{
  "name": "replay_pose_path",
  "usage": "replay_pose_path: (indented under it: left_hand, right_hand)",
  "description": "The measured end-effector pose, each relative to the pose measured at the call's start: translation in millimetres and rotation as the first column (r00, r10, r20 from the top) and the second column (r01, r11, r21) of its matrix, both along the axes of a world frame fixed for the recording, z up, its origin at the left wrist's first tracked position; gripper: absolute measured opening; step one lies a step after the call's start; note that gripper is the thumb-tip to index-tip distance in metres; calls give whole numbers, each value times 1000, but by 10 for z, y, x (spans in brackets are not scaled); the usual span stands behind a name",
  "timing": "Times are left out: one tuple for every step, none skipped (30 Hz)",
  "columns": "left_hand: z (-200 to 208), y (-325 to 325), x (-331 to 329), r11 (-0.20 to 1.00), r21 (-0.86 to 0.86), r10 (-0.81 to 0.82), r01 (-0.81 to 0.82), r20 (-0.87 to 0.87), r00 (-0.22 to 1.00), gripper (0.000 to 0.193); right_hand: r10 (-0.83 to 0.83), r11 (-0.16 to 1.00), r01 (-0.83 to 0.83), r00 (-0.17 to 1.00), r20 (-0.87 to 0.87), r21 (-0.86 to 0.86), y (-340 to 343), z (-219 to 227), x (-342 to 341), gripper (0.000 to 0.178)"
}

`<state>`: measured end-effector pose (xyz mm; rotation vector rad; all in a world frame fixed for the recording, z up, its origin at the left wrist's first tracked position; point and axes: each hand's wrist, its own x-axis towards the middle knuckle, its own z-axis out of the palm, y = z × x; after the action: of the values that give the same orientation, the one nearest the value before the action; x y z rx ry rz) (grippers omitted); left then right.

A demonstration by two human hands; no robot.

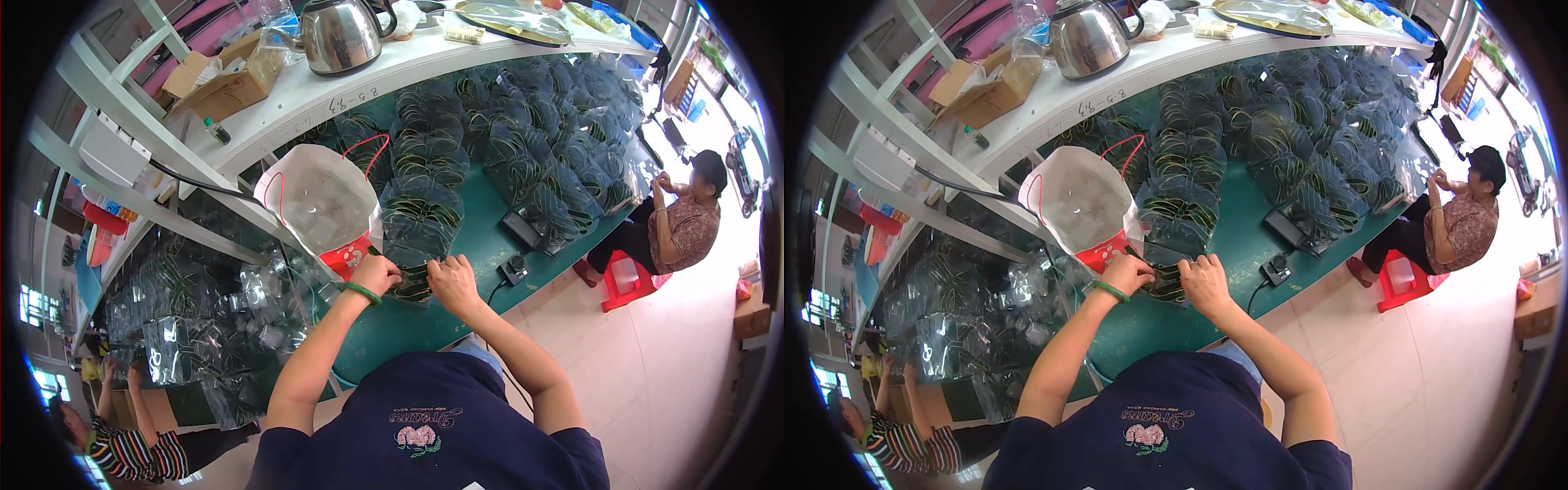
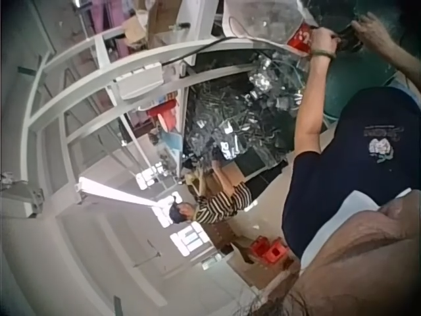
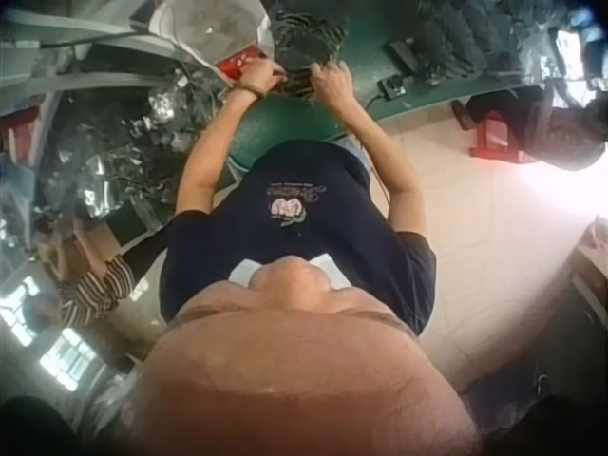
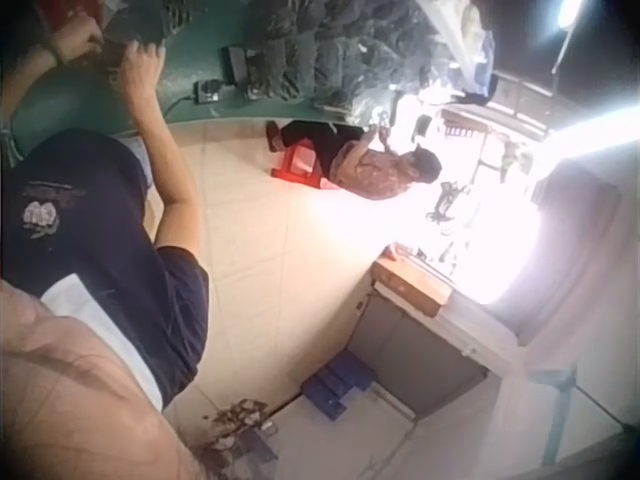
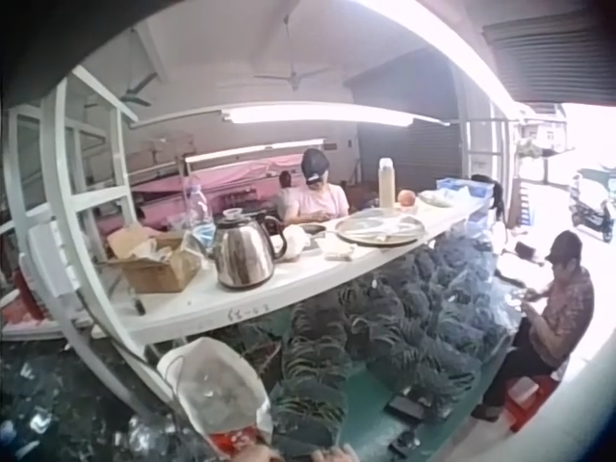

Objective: Packing small green leaf-like items into clear plastic bags at a factory workbench.

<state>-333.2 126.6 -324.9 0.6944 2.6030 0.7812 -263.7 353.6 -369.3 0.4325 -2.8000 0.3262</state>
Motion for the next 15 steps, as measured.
replay_pose_path:
  left_hand:
    - [-9, -5, 21, 999, 28, 28, -28, -31, 999, 18]
    - [-19, -6, 42, 999, 27, 27, -26, -31, 999, 18]
    - [-4, 4, 67, 998, 14, 59, -58, -58, 997, 18]
    - [4, 15, 80, 996, 3, 91, -91, -87, 992, 18]
    - [-11, 25, 77, 996, 2, 90, -90, -86, 992, 18]
    - [-40, 28, 73, 996, 9, 90, -90, -93, 992, 18]
    - [-70, 27, 66, 996, 16, 91, -90, -99, 991, 17]
    - [-98, 24, 58, 996, 17, 92, -90, -101, 991, 17]
    - [-121, 22, 46, 996, 2, 84, -85, -92, 992, 17]
    - [-142, 18, 34, 997, -12, 77, -79, -83, 994, 16]
    - [-164, 23, 19, 997, -12, 78, -80, -85, 993, 16]
    - [-151, 44, 6, 998, -58, 22, -25, -47, 999, 16]
    - [-136, 60, -9, 994, -101, -32, 32, -6, 999, 17]
    - [-118, 64, -25, 994, -102, -31, 30, -8, 999, 17]
    - [-63, 88, -43, 988, -111, -107, 112, 49, 993, 18]
  right_hand:
    - [7, 1000, -7, 1000, -11, 3, 0, 5, -1, 22]
    - [15, 1000, -15, 1000, -22, 5, 1, 9, -1, 22]
    - [14, 1000, -14, 1000, -21, 4, 3, 7, -2, 22]
    - [12, 1000, -12, 1000, -26, 6, 7, 6, -3, 22]
    - [10, 1000, -10, 999, -30, 9, 12, 6, -5, 22]
    - [12, 1000, -12, 999, -31, 9, 11, 6, -7, 22]
    - [18, 1000, -17, 999, -32, 14, 10, 7, -10, 22]
    - [24, 1000, -23, 999, -34, 19, 11, 9, -12, 22]
    - [25, 1000, -24, 999, -35, 20, 11, 10, -14, 22]
    - [32, 999, -31, 999, -38, 16, 13, 11, -12, 21]
    - [38, 999, -38, 998, -40, 13, 16, 14, -11, 21]
    - [40, 999, -40, 998, -43, 12, 16, 10, -12, 21]
    - [49, 999, -48, 998, -50, 10, 17, 6, -14, 21]
    - [57, 998, -57, 997, -57, 9, 15, 1, -16, 21]
    - [57, 998, -56, 997, -59, 9, 19, -1, -17, 21]
